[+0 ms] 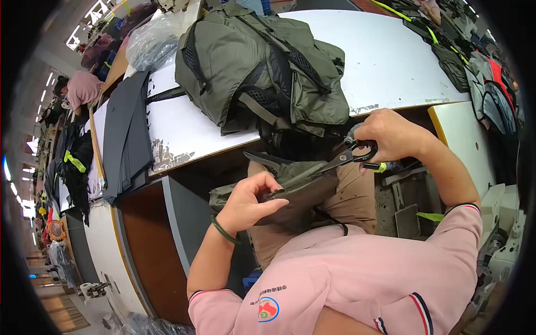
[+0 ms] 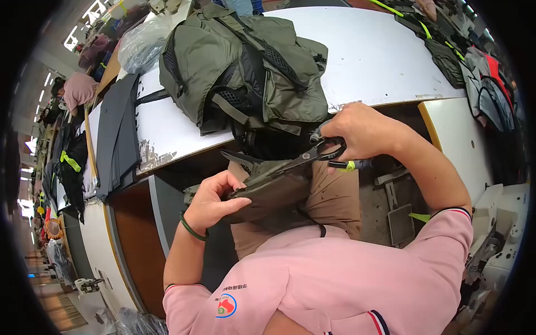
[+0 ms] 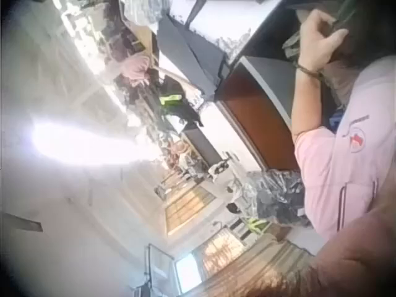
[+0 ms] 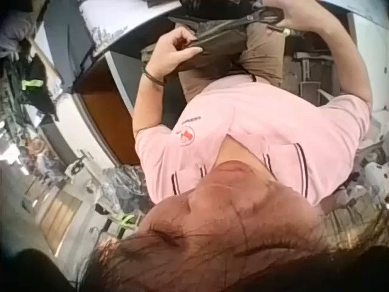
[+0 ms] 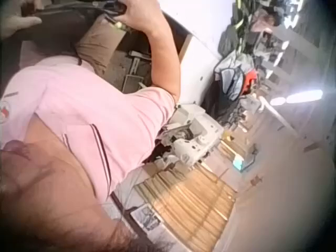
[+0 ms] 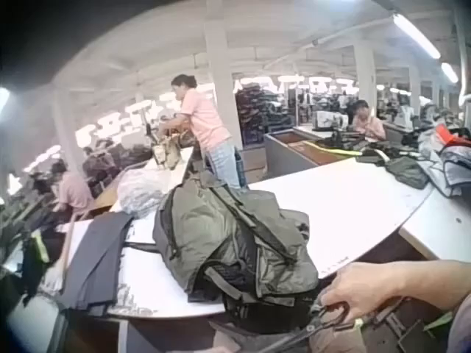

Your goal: Trimming excess fabric or threads from a green backpack using scissors.

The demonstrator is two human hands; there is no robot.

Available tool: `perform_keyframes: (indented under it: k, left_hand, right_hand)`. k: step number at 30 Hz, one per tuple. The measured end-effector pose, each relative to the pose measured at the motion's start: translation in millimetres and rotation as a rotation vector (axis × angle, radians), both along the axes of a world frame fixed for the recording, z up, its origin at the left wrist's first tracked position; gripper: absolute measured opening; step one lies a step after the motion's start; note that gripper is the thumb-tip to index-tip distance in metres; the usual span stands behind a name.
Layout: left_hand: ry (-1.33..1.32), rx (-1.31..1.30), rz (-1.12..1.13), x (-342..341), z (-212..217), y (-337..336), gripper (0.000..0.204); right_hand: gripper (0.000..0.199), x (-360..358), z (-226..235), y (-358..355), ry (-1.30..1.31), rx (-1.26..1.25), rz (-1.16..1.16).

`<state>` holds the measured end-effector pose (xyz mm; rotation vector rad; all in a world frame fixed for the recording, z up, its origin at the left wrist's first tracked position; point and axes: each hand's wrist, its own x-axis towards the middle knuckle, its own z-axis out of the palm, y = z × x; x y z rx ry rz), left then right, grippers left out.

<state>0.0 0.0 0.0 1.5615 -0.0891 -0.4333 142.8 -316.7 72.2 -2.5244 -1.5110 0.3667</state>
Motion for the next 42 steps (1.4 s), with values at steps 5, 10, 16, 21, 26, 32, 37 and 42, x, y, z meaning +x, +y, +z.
perform_keyframes:
  k: [5, 10, 16, 21, 26, 32, 37, 42]
  left_hand:
    - [-0.023, -0.01, 0.012, 0.8, -4.0, 0.3, 0.022]
    - [-0.004, -0.011, 0.008, 3.7, -2.7, -6.5, 0.022]
    - [0.024, -0.008, -0.011, 7.4, 4.0, -15.4, 0.021]
    - [0.008, 0.053, -0.056, 9.2, 5.3, -17.8, 0.023]
    - [0.009, 0.044, -0.062, 8.7, 8.3, -17.2, 0.023]
    - [0.018, 0.048, -0.052, 6.5, 5.5, -16.0, 0.023]
    - [0.017, 0.052, -0.06, 5.1, 2.9, -15.4, 0.023]
    - [0.011, 0.079, -0.102, 4.7, 4.7, -14.6, 0.023]
  right_hand:
    - [0.051, -0.6, -0.1, 0.0, 0.107, 0.025, -0.144]
    - [0.053, -1.7, 6.2, 10.5, -0.013, 0.041, -0.031]
    - [0.04, -8.9, 15.4, 31.4, -0.074, -0.052, 0.06]
    - [0.032, -12.4, 16.1, 38.5, -0.11, -0.074, 0.09]
    - [0.035, -15.0, 17.0, 41.8, -0.115, -0.108, 0.079]
    - [0.039, -18.0, 17.2, 46.0, -0.046, -0.224, 0.007]
    - [0.039, -17.9, 15.4, 43.0, -0.068, -0.149, 0.05]
    - [0.038, -16.0, 9.0, 41.5, -0.125, -0.039, 0.127]
